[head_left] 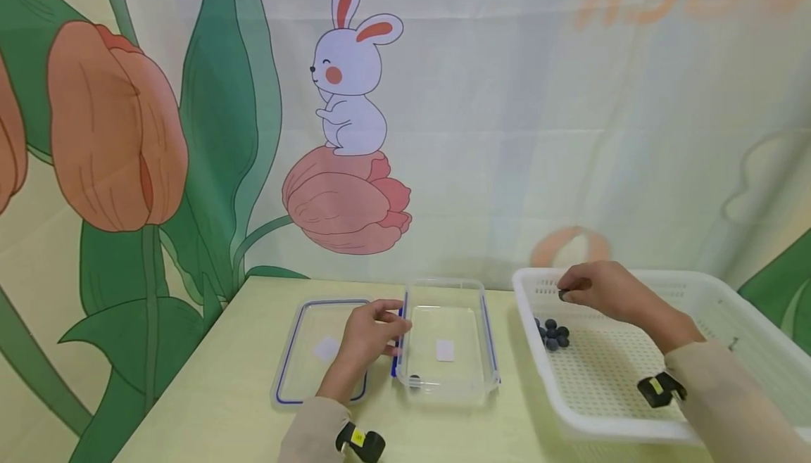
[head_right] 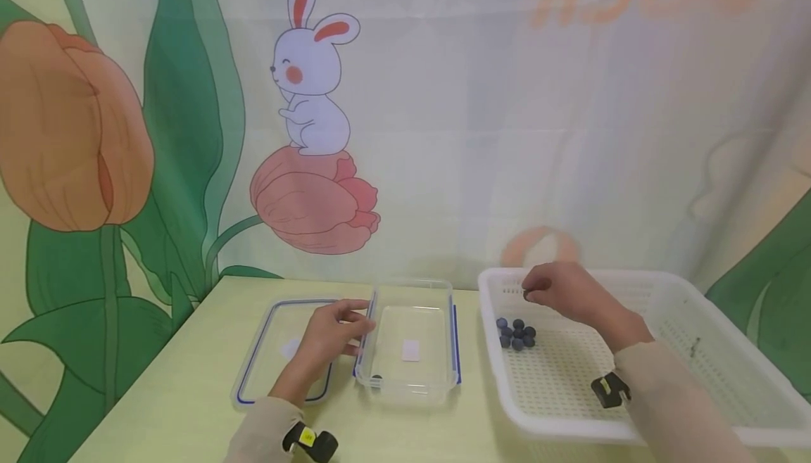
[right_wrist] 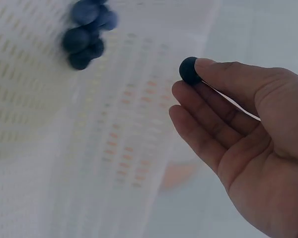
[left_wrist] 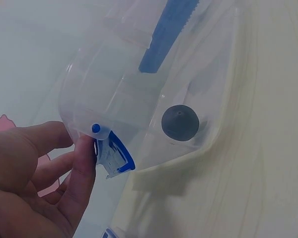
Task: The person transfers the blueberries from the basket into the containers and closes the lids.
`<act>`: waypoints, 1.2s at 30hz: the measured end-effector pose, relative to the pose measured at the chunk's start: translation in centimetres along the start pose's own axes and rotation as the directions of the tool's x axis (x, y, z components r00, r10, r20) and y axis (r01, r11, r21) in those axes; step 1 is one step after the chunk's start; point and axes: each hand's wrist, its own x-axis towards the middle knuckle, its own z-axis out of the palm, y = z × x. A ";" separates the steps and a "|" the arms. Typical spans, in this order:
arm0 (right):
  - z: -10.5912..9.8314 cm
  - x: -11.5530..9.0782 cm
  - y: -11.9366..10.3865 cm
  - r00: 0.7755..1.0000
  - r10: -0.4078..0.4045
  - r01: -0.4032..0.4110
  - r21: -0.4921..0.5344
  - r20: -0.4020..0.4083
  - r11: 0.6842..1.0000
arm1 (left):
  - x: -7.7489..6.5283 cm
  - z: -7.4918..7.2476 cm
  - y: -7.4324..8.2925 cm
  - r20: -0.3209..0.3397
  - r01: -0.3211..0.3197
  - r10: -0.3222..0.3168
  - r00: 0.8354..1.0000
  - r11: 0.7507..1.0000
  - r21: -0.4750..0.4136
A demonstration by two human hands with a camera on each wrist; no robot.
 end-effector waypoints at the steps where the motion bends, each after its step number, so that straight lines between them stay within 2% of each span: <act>1: -0.1 -0.1 -0.4 1.000 -0.006 0.006 0.001 -0.016 1.000 | 0.0 0.0 0.0 -0.001 -0.002 0.002 1.000 1.000 0.001; 10: -1.2 -1.1 -4.6 0.988 -0.012 0.021 0.057 -0.153 0.998 | 0.0 0.0 -0.2 0.007 -0.009 0.009 1.000 1.000 -0.007; 18: -1.2 -2.4 -8.8 0.969 -0.047 0.069 0.082 -0.241 0.994 | 0.0 0.0 -0.3 0.012 -0.013 0.013 1.000 1.000 -0.011; 27: 1.1 -3.2 -12.5 0.954 -0.062 0.123 0.195 -0.292 0.973 | 0.2 0.0 0.0 0.011 -0.017 0.017 1.000 1.000 -0.015; 36: 4.7 -2.9 -14.2 0.944 -0.137 0.215 0.245 -0.299 0.946 | 0.0 -0.1 0.1 0.004 -0.004 0.004 1.000 1.000 -0.006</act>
